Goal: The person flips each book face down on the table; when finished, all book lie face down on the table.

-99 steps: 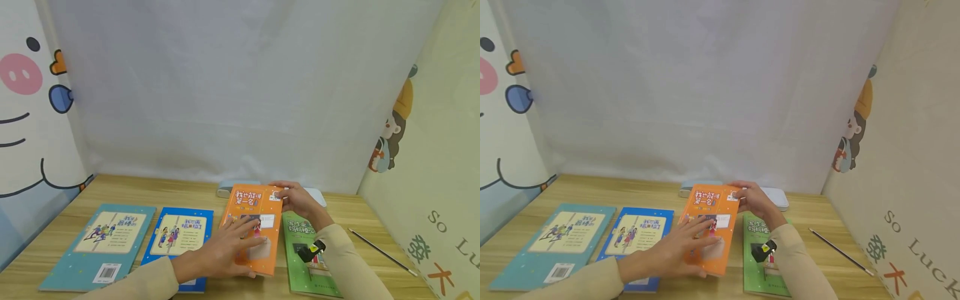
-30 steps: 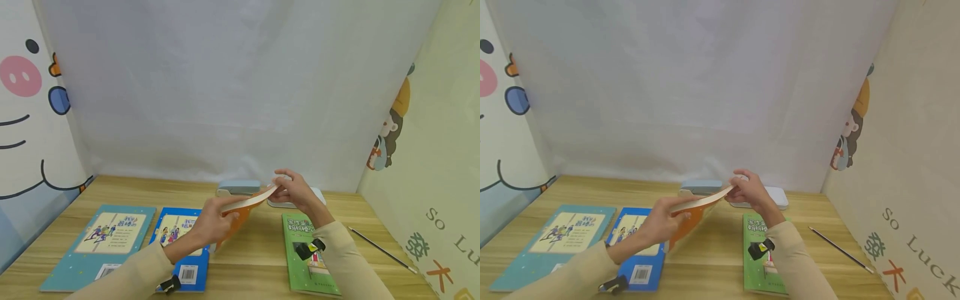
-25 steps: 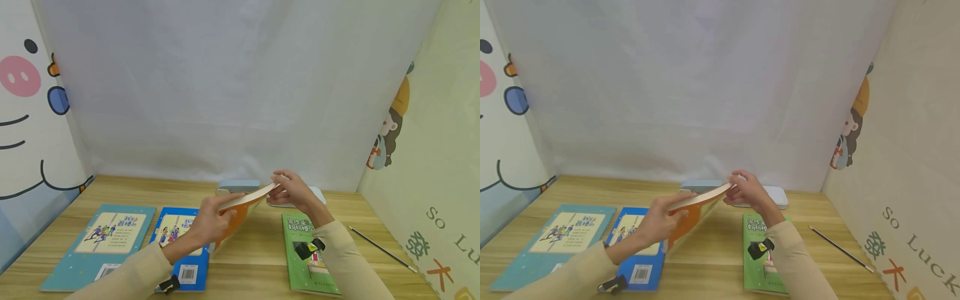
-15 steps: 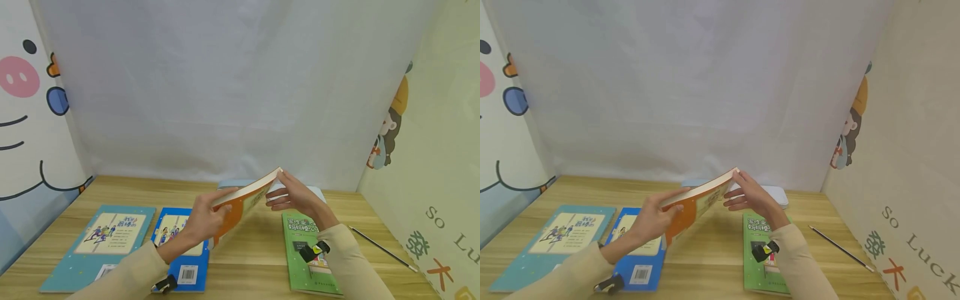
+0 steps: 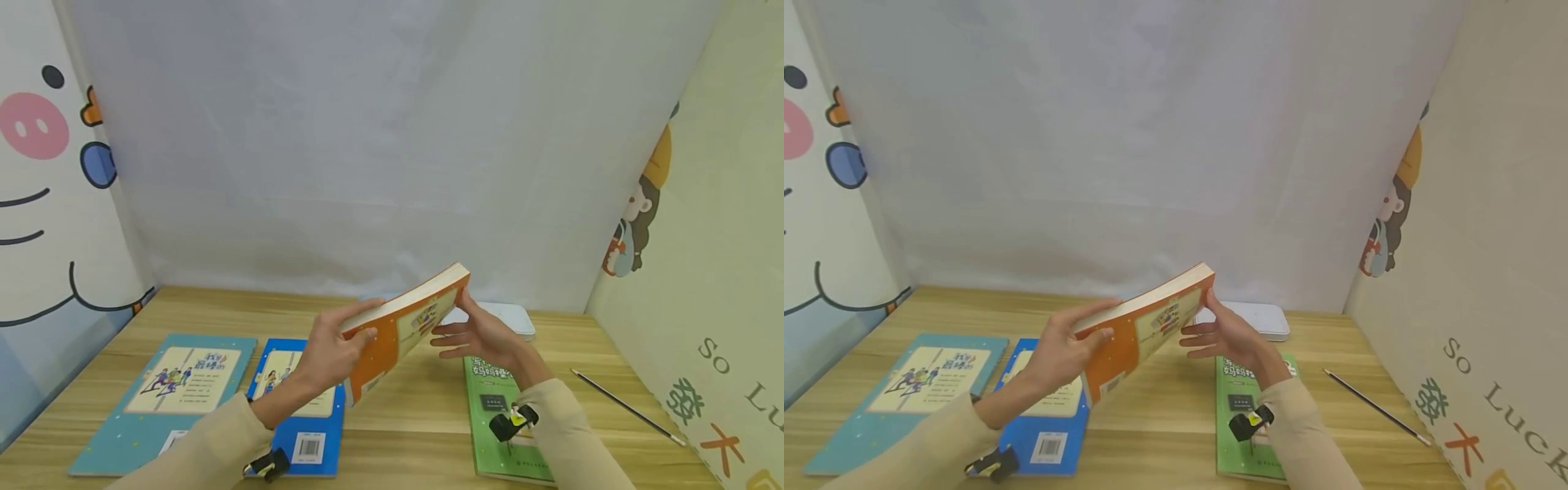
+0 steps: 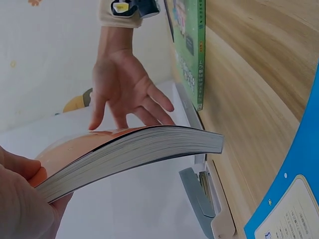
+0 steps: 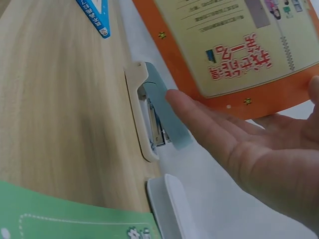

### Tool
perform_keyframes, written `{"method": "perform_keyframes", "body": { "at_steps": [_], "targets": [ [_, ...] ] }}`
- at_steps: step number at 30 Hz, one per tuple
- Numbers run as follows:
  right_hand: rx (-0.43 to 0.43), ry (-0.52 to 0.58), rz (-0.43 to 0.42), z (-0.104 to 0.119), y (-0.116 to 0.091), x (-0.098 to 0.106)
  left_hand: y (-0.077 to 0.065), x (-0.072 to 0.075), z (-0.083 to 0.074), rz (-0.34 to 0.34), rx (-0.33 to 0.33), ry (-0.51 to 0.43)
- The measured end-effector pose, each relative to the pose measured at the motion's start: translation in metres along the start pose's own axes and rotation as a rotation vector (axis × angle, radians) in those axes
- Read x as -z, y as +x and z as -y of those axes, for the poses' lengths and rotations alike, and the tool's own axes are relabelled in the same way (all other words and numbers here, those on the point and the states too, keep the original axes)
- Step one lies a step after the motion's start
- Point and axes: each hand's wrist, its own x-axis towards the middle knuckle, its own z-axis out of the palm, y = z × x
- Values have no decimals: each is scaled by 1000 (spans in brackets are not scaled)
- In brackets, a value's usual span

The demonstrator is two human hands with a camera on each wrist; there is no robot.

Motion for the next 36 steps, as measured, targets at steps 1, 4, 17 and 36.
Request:
{"method": "perform_keyframes", "body": {
  "at_steps": [1,4,17,36],
  "targets": [
    [0,9,13,-1,0,0,0,0,0,-4,13,-4],
    [0,29,51,-6,0,0,0,1,0,-15,50,-27],
    [55,201,118,-26,3,-2,3,10,-1,-55,174,-157],
    [121,400,-6,-37,10,-22,4,13,1,-126,275,-301]
  ]
}}
